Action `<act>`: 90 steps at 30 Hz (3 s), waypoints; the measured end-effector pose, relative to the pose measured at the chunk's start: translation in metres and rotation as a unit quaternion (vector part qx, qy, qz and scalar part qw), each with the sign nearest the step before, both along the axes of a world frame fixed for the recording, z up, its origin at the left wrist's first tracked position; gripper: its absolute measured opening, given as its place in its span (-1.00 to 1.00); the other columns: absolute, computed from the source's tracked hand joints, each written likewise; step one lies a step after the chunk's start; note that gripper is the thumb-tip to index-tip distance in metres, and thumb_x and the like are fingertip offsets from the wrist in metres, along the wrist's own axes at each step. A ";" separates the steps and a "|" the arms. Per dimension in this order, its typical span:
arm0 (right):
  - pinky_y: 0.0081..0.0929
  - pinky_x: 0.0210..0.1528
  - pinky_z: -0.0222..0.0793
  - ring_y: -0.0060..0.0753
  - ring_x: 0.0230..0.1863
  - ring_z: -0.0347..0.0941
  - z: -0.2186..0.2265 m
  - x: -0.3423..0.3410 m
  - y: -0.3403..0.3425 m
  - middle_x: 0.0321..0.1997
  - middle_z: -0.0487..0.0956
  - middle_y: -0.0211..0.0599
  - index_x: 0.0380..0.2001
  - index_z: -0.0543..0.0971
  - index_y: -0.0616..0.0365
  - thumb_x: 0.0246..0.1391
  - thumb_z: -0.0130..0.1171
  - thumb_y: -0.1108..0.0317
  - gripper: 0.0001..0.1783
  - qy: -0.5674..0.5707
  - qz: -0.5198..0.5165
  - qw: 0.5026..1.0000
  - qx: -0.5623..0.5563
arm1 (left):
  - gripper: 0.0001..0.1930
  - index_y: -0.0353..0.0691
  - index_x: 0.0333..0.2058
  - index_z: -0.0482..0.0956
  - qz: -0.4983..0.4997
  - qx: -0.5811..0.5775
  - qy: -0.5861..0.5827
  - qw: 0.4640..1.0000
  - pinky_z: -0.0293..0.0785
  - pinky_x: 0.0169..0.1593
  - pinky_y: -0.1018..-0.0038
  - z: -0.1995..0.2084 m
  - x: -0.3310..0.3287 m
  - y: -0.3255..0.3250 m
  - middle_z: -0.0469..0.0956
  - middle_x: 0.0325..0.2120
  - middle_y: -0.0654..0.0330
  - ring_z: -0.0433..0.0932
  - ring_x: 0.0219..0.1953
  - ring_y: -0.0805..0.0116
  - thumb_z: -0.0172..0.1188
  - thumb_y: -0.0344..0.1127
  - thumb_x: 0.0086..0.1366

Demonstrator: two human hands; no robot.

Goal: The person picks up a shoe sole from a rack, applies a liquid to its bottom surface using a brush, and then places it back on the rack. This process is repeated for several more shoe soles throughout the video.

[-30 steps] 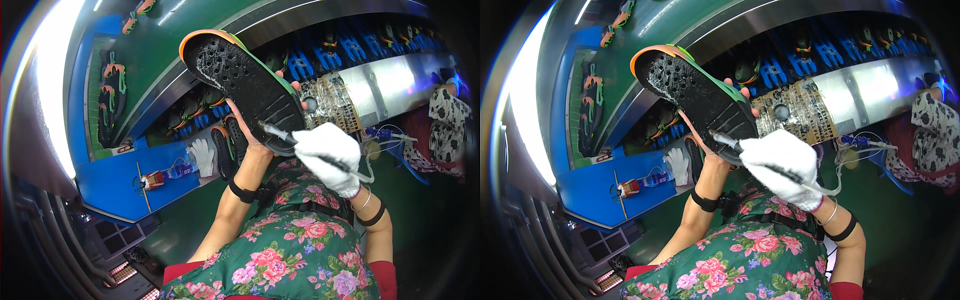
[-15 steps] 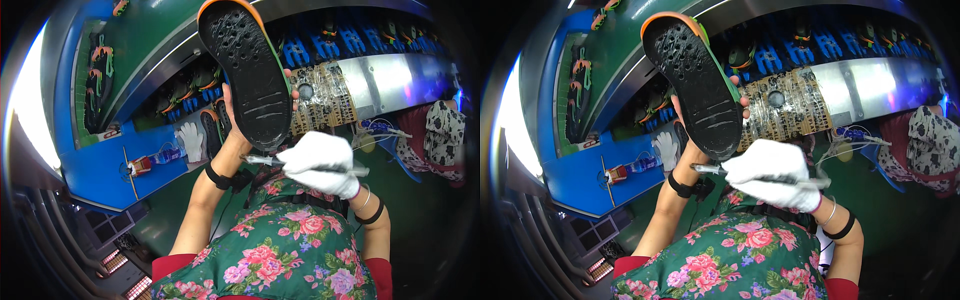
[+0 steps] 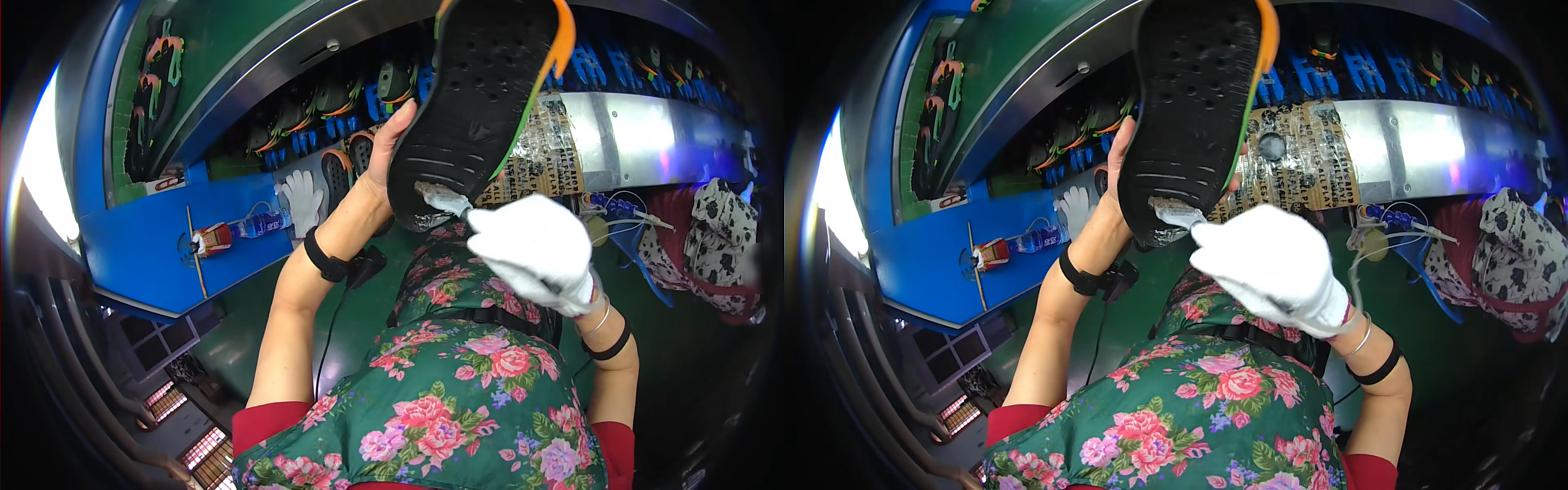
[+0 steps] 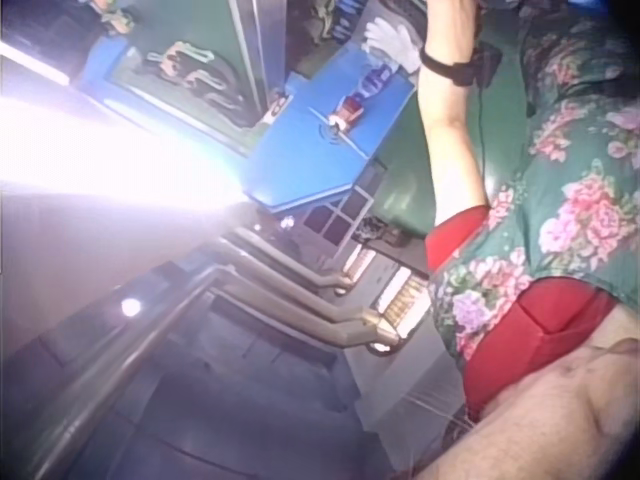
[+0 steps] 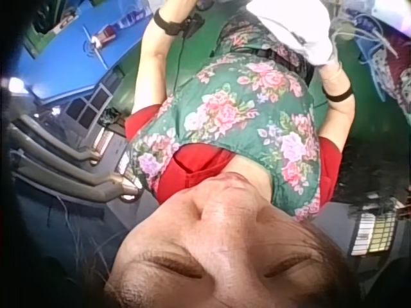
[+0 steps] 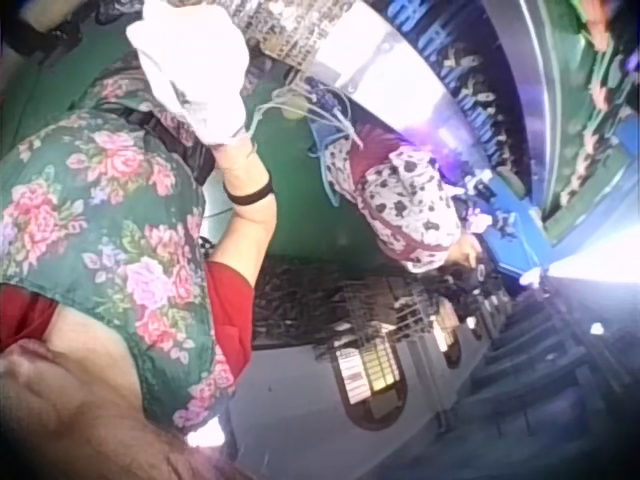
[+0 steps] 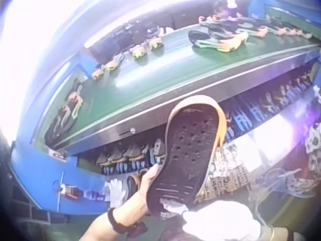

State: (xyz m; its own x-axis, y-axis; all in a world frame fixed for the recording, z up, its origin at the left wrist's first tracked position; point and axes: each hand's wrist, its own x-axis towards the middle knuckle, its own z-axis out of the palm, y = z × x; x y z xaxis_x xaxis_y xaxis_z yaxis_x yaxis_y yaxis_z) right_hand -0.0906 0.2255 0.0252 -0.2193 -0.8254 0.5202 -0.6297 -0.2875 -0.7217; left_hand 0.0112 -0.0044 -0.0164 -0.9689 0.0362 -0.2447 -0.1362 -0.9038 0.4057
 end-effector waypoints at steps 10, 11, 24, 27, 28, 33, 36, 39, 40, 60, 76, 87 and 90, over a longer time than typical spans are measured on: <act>-0.38 -0.22 0.57 -0.26 -0.28 0.67 -0.004 0.011 -0.004 -0.22 0.76 -0.26 -0.24 0.78 0.02 -0.08 0.51 0.48 -0.73 -0.083 -0.016 0.996 0.000 | -0.06 -0.16 0.48 0.11 -0.023 -0.097 -0.056 0.993 0.34 0.32 -0.28 0.000 0.001 -0.015 0.20 0.41 -0.20 0.39 0.30 -0.30 0.02 0.39 0.35; -0.38 -0.21 0.58 -0.25 -0.28 0.68 -0.005 0.012 -0.005 -0.23 0.76 -0.23 -0.24 0.78 0.06 -0.08 0.51 0.50 -0.74 -0.107 0.020 0.994 -0.005 | -0.07 -0.18 0.47 0.13 -0.002 -0.074 -0.060 0.995 0.36 0.31 -0.28 -0.002 0.002 -0.015 0.22 0.40 -0.20 0.42 0.29 -0.27 0.02 0.38 0.36; -0.40 -0.17 0.55 -0.33 -0.28 0.64 0.027 -0.038 -0.061 -0.26 0.75 -0.25 -0.28 0.76 0.11 -0.10 0.48 0.61 -0.74 0.068 -0.179 0.980 -0.051 | -0.28 -0.23 0.41 0.26 0.080 0.149 0.033 0.985 0.35 0.40 0.04 -0.021 0.042 0.019 0.41 0.31 -0.09 0.50 0.26 -0.02 -0.13 0.19 0.52; -0.41 -0.16 0.53 -0.32 -0.26 0.63 0.025 -0.026 -0.055 -0.28 0.74 -0.24 -0.31 0.76 0.16 -0.14 0.49 0.59 -0.76 -0.023 -0.053 0.998 -0.017 | -0.22 -0.22 0.41 0.26 0.115 0.210 0.084 0.967 0.37 0.37 -0.02 -0.013 0.061 0.013 0.38 0.33 -0.08 0.47 0.29 0.00 -0.04 0.27 0.46; -0.39 -0.17 0.53 -0.33 -0.27 0.63 0.023 -0.023 -0.050 -0.31 0.73 -0.24 -0.33 0.76 0.16 -0.16 0.49 0.60 -0.75 -0.134 -0.006 0.991 0.025 | -0.11 -0.21 0.43 0.23 0.160 0.101 0.025 0.982 0.35 0.36 -0.12 -0.006 0.073 0.011 0.36 0.34 -0.10 0.46 0.28 -0.13 0.07 0.36 0.37; -0.48 -0.02 0.51 -0.40 -0.12 0.59 0.011 -0.032 -0.031 -0.10 0.68 -0.15 -0.14 0.66 0.28 0.07 0.30 0.64 -0.75 -0.526 -0.091 0.842 -0.084 | 0.29 -0.31 0.46 0.03 0.164 -0.090 0.223 0.957 0.45 0.26 -0.21 0.047 0.102 -0.059 0.25 0.29 -0.40 0.47 0.18 -0.36 0.04 0.70 0.07; -0.53 -0.06 0.51 -0.41 -0.15 0.58 -0.004 -0.030 -0.036 -0.05 0.69 -0.09 -0.12 0.66 0.30 0.09 0.28 0.63 -0.75 -0.536 -0.111 0.837 -0.032 | 0.31 -0.36 0.46 -0.01 0.136 -0.175 0.352 0.909 0.53 0.20 -0.13 0.086 0.094 -0.160 0.15 0.33 -0.45 0.35 0.27 -0.40 -0.07 0.74 0.10; -0.45 0.01 0.53 -0.32 -0.05 0.64 -0.020 -0.016 -0.046 -0.09 0.72 -0.06 -0.22 0.69 0.32 -0.02 0.34 0.69 -0.76 -0.549 -0.111 0.828 0.023 | 0.30 -0.40 0.48 -0.24 0.356 0.084 0.232 0.901 0.31 0.35 -0.23 0.104 0.090 -0.218 -0.24 0.45 -0.41 -0.06 0.46 -0.39 -0.22 0.71 0.20; -0.46 0.01 0.53 -0.32 -0.07 0.64 -0.025 -0.012 -0.050 -0.08 0.72 -0.06 -0.23 0.70 0.32 -0.02 0.35 0.68 -0.77 -0.548 -0.092 0.831 0.034 | 0.28 -0.39 0.49 -0.31 0.443 0.112 0.191 0.869 0.19 0.42 -0.25 0.104 0.089 -0.226 -0.37 0.47 -0.39 -0.21 0.51 -0.38 -0.25 0.69 0.23; -0.65 -0.33 0.42 -0.56 -0.40 0.55 -0.063 -0.013 -0.011 -0.16 0.75 -0.06 -0.25 0.73 0.33 -0.03 0.35 0.60 -0.79 -0.602 -0.171 0.779 0.043 | -0.48 -0.33 0.08 0.61 0.417 -0.826 -0.332 0.183 0.39 0.23 0.10 0.078 0.133 -0.334 0.65 0.00 -0.12 0.55 0.11 -0.13 0.35 -0.08 0.27; -0.71 -0.39 0.33 -0.64 -0.48 0.46 -0.087 -0.067 0.088 -0.35 0.71 -0.31 -0.17 0.73 0.34 0.07 0.30 0.54 -0.77 -0.657 -0.274 0.699 -0.071 | -0.27 -0.18 0.32 0.34 0.238 -0.900 0.093 0.354 0.43 0.25 0.09 0.079 -0.340 -0.036 0.49 0.18 -0.18 0.49 0.21 -0.14 0.31 0.10 0.32; -0.68 -0.34 0.36 -0.64 -0.42 0.45 -0.061 -0.082 0.079 -0.30 0.71 -0.35 -0.12 0.72 0.31 0.10 0.28 0.56 -0.75 -0.713 -0.211 0.668 -0.044 | -0.78 -0.22 -0.12 0.58 0.348 -0.637 -0.043 0.687 0.58 -0.13 0.50 0.062 -0.181 -0.100 0.56 -0.05 0.15 0.58 -0.03 0.38 0.26 -0.19 0.45; -0.69 -0.31 0.39 -0.63 -0.37 0.50 -0.041 -0.081 0.063 -0.14 0.74 -0.22 -0.13 0.72 0.30 0.11 0.27 0.58 -0.76 -0.723 -0.169 0.668 -0.050 | -0.72 -0.36 -0.14 0.55 0.457 -0.657 -0.128 0.586 0.26 0.32 0.37 0.056 -0.084 -0.074 0.43 0.14 0.09 0.38 0.24 0.32 0.09 -0.21 0.52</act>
